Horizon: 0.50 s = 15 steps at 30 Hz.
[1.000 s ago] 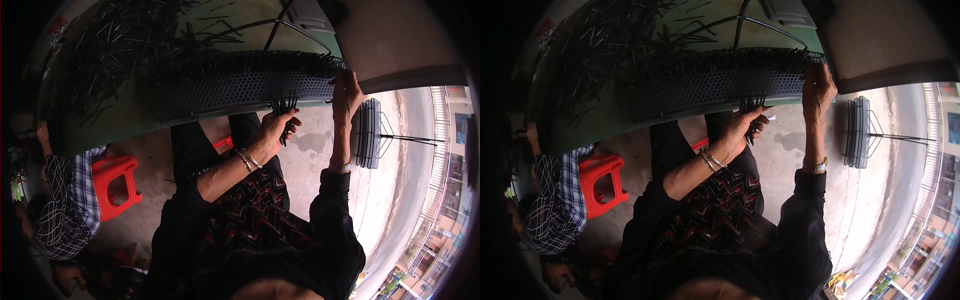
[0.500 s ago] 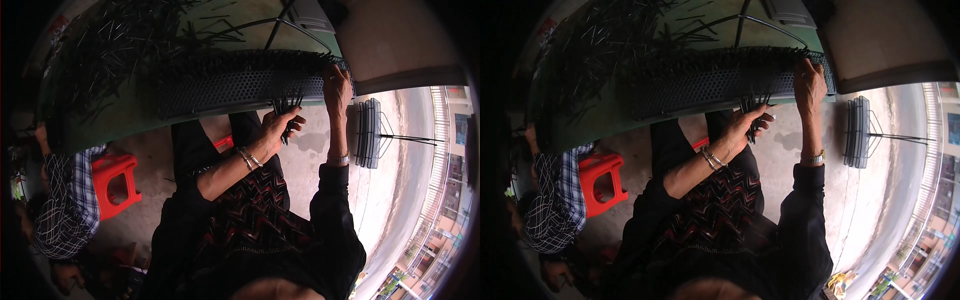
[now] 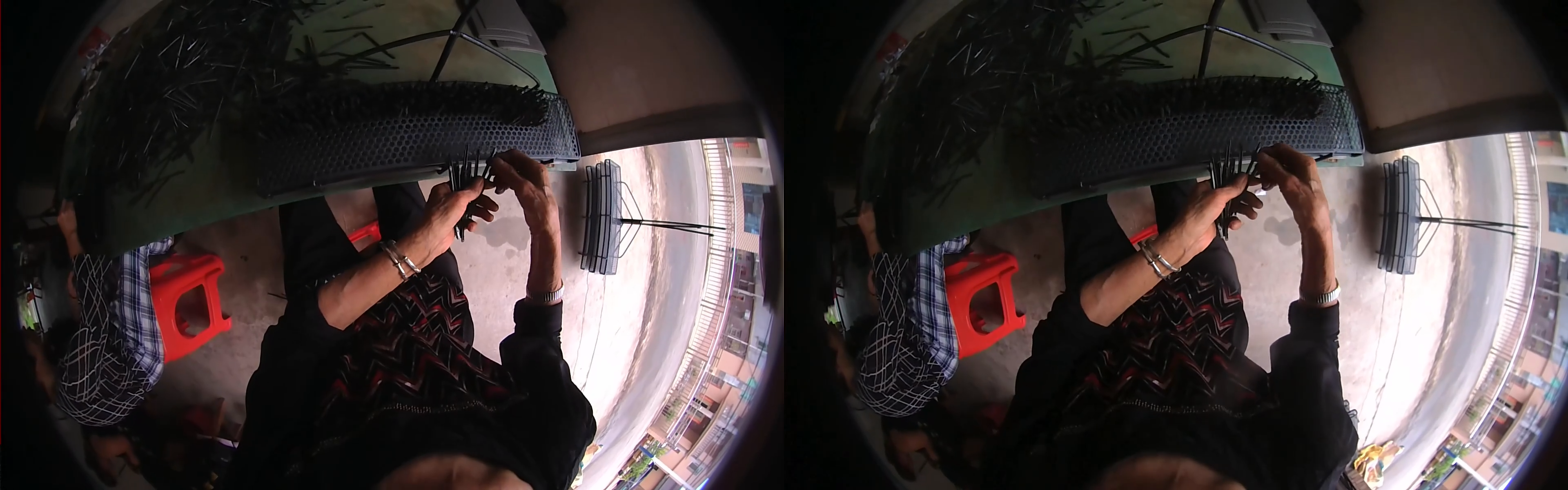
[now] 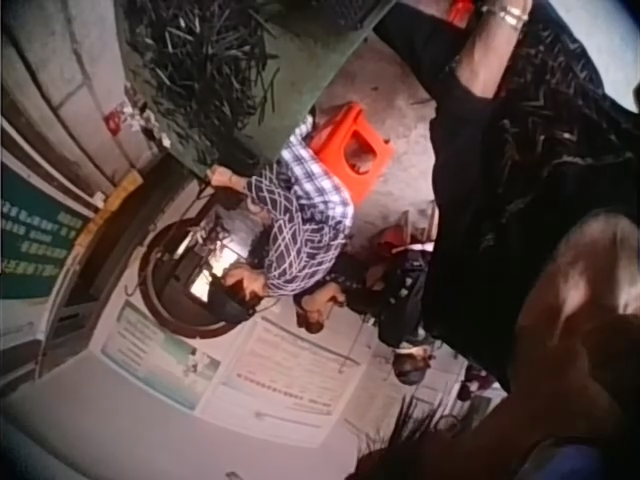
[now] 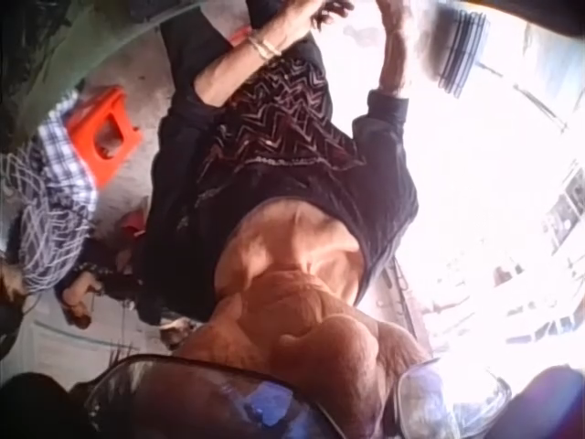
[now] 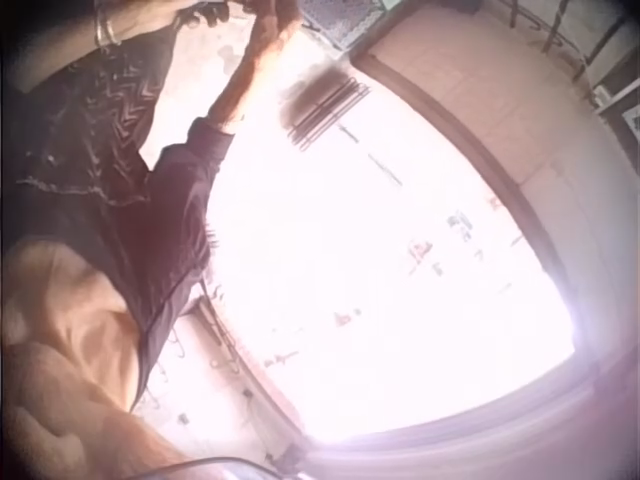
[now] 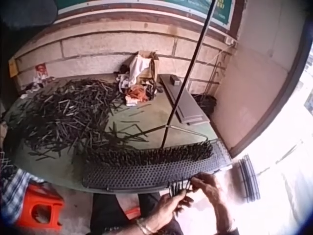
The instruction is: Manually inserting bundles of thin black plastic strips into a perforated base to assemble a product.
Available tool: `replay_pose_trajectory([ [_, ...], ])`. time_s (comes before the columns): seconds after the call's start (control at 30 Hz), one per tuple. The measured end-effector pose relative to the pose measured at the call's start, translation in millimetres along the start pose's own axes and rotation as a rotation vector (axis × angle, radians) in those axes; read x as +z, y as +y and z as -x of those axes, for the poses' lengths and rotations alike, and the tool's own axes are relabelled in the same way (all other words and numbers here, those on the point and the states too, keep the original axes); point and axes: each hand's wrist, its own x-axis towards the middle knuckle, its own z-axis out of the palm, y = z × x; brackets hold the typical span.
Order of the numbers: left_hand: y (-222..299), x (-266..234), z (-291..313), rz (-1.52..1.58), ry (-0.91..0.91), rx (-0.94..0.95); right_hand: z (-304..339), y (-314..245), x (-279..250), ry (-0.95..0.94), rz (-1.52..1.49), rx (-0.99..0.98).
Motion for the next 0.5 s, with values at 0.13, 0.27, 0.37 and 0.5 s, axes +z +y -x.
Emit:
replay_pose_trajectory([
  [0.13, 2.9, -6.9, 0.1, 0.001, -0.092, -0.048, 1.4, -5.6, 1.6, 0.053, -0.081, -0.040],
  [0.27, 0.4, -9.8, -0.4, 0.013, -0.152, -0.070, 1.7, -1.5, -0.8, 0.036, -0.160, -0.004],
  [0.37, -2.3, -10.8, -3.3, 0.059, -0.133, -0.114, 3.7, -1.3, -6.9, 0.022, -0.192, 0.010],
  [0.5, -3.5, -7.1, -4.9, -0.014, -0.064, -0.012, 5.7, -10.1, -9.7, 0.003, -0.160, -0.006],
])
